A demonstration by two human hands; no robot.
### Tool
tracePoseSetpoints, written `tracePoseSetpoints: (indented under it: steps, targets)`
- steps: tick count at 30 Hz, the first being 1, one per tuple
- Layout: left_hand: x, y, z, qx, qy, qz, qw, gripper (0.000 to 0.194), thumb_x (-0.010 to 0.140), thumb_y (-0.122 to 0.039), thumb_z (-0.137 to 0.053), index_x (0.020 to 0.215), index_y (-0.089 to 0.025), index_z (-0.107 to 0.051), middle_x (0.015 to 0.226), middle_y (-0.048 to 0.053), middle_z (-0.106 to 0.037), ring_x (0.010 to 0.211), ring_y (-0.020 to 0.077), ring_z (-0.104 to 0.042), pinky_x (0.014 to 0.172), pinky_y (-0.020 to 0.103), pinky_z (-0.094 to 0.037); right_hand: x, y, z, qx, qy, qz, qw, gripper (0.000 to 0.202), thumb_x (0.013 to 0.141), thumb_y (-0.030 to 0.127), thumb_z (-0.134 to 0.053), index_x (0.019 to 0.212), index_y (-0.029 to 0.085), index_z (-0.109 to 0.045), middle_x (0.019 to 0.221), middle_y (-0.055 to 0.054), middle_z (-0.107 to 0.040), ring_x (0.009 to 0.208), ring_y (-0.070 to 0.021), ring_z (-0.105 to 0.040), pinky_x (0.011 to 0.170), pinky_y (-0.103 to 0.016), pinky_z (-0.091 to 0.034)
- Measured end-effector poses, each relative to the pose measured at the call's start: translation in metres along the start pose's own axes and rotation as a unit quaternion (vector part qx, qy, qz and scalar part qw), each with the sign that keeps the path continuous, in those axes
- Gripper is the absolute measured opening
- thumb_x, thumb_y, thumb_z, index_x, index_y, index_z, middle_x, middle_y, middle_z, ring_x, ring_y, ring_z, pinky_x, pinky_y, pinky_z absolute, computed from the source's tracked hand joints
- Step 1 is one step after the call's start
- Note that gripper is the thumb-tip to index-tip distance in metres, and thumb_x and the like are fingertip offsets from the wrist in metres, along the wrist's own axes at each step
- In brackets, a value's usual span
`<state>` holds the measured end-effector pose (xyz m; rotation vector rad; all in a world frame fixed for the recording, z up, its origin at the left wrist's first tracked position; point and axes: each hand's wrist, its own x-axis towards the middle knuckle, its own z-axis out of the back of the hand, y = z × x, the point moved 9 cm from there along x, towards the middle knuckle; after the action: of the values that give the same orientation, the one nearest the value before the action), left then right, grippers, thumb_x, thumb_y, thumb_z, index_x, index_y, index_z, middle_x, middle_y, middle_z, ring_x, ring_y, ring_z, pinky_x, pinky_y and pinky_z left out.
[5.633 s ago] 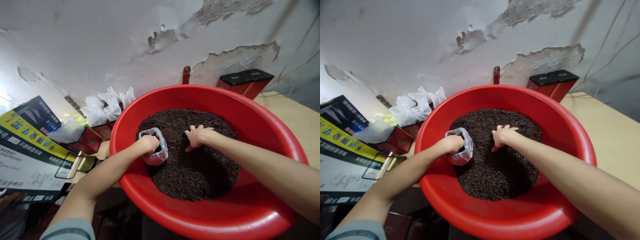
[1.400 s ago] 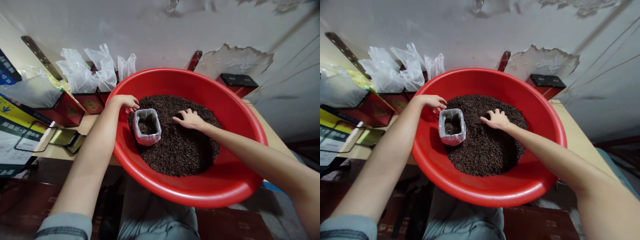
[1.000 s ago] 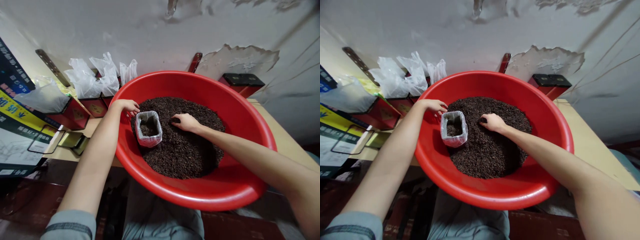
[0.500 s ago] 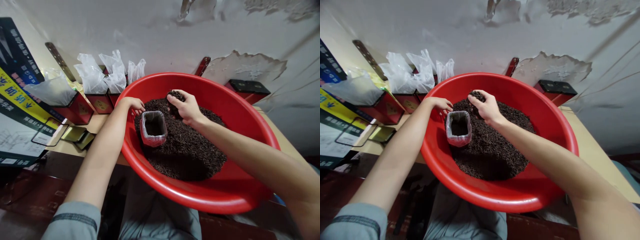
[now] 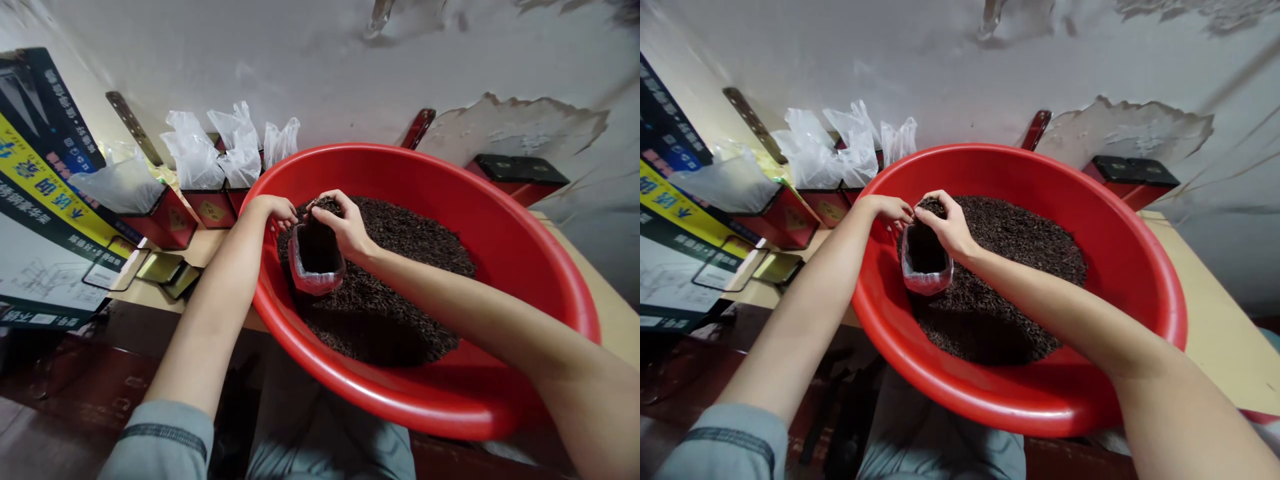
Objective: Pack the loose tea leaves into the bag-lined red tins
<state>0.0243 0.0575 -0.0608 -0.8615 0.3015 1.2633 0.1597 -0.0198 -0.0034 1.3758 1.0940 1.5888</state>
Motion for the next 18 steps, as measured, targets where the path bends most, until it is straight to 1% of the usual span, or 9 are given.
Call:
tracePoseSetpoints:
  steps: [3, 6, 9, 11, 12, 14, 16, 17, 18]
  targets:
    - [-0.001, -0.003, 0.004, -0.006, -0.021, -0.008, 1.0, 0.06, 0.093, -0.025, -0.062, 0.152, -0.019, -0.05, 0.138, 0.016, -0.069, 0.109, 0.0219, -0.074, 0.085, 0.027, -0.061, -0.006, 0.01, -0.013, 0.036, 0.087, -0.008, 0.996, 0.034, 0.075, 0.047, -0.078, 0.09, 0.022, -0.059, 0.102, -0.003, -0.07, 0.099, -0.0205, -0.066, 0.097, -0.042, -0.053]
    - [-0.01, -0.012, 0.018, 0.005, -0.094, -0.024, 0.995, 0.05, 0.092, -0.022, -0.064, 0.142, -0.017, -0.061, 0.126, 0.013, -0.076, 0.106, 0.0209, -0.075, 0.083, 0.024, -0.06, -0.012, 0.026, -0.013, 0.034, 0.139, -0.004, 0.99, 0.034, 0.073, 0.044, -0.081, 0.09, 0.021, -0.062, 0.102, -0.005, -0.071, 0.099, -0.0206, -0.067, 0.096, -0.042, -0.053]
    - [-0.034, -0.033, 0.035, 0.02, -0.2, -0.056, 0.978, 0.034, 0.089, -0.018, -0.065, 0.121, -0.014, -0.075, 0.108, 0.011, -0.08, 0.093, 0.0195, -0.076, 0.08, 0.023, -0.06, -0.016, 0.032, 0.019, -0.079, 0.128, -0.003, 0.989, 0.031, 0.08, 0.044, -0.075, 0.098, 0.021, -0.066, 0.109, -0.007, -0.072, 0.102, -0.0218, -0.068, 0.097, -0.043, -0.054]
    - [-0.053, -0.052, 0.037, 0.025, -0.235, -0.089, 0.968, 0.027, 0.089, -0.015, -0.065, 0.112, -0.012, -0.078, 0.098, 0.011, -0.081, 0.084, 0.0179, -0.076, 0.079, 0.025, -0.06, -0.02, 0.023, 0.049, -0.226, 0.128, -0.018, 0.966, 0.03, 0.087, 0.045, -0.068, 0.105, 0.02, -0.069, 0.113, -0.01, -0.072, 0.106, -0.0241, -0.069, 0.1, -0.044, -0.054]
    - [-0.06, -0.063, 0.032, 0.028, -0.225, -0.104, 0.968, 0.025, 0.089, -0.015, -0.066, 0.11, -0.011, -0.079, 0.093, 0.011, -0.08, 0.081, 0.0174, -0.075, 0.079, 0.026, -0.06, -0.023, 0.014, 0.064, -0.313, 0.139, -0.033, 0.939, 0.032, 0.089, 0.045, -0.065, 0.109, 0.019, -0.07, 0.115, -0.012, -0.072, 0.109, -0.026, -0.068, 0.102, -0.045, -0.054]
    - [-0.067, -0.08, 0.009, 0.044, -0.143, -0.115, 0.982, 0.022, 0.089, -0.016, -0.068, 0.107, -0.013, -0.08, 0.087, 0.009, -0.08, 0.079, 0.0179, -0.075, 0.079, 0.028, -0.06, -0.036, -0.017, 0.089, -0.476, 0.181, -0.099, 0.855, 0.048, 0.09, 0.05, -0.064, 0.125, 0.017, -0.069, 0.127, -0.018, -0.068, 0.117, -0.0317, -0.067, 0.107, -0.047, -0.051]
    - [-0.067, -0.089, -0.028, 0.104, -0.018, -0.091, 0.99, 0.022, 0.087, -0.018, -0.073, 0.106, -0.014, -0.081, 0.084, 0.009, -0.08, 0.08, 0.0212, -0.076, 0.08, 0.032, -0.06, -0.056, -0.053, 0.107, -0.571, 0.228, -0.2, 0.763, 0.074, 0.089, 0.062, -0.064, 0.148, 0.018, -0.056, 0.145, -0.023, -0.057, 0.126, -0.0388, -0.063, 0.109, -0.051, -0.05]
    - [-0.066, -0.092, -0.044, 0.156, 0.026, -0.075, 0.985, 0.024, 0.083, -0.019, -0.078, 0.107, -0.014, -0.081, 0.086, 0.01, -0.08, 0.082, 0.024, -0.076, 0.081, 0.034, -0.061, -0.068, -0.067, 0.111, -0.595, 0.245, -0.244, 0.725, 0.085, 0.088, 0.068, -0.061, 0.157, 0.021, -0.046, 0.152, -0.024, -0.051, 0.13, -0.0423, -0.06, 0.109, -0.054, -0.049]
    - [-0.063, -0.094, -0.055, 0.213, 0.042, -0.06, 0.974, 0.03, 0.079, -0.019, -0.082, 0.108, -0.013, -0.081, 0.09, 0.012, -0.081, 0.086, 0.0277, -0.077, 0.083, 0.037, -0.061, -0.078, -0.077, 0.11, -0.611, 0.258, -0.273, 0.697, 0.092, 0.088, 0.073, -0.058, 0.162, 0.024, -0.037, 0.158, -0.023, -0.045, 0.134, -0.0453, -0.056, 0.108, -0.058, -0.048]
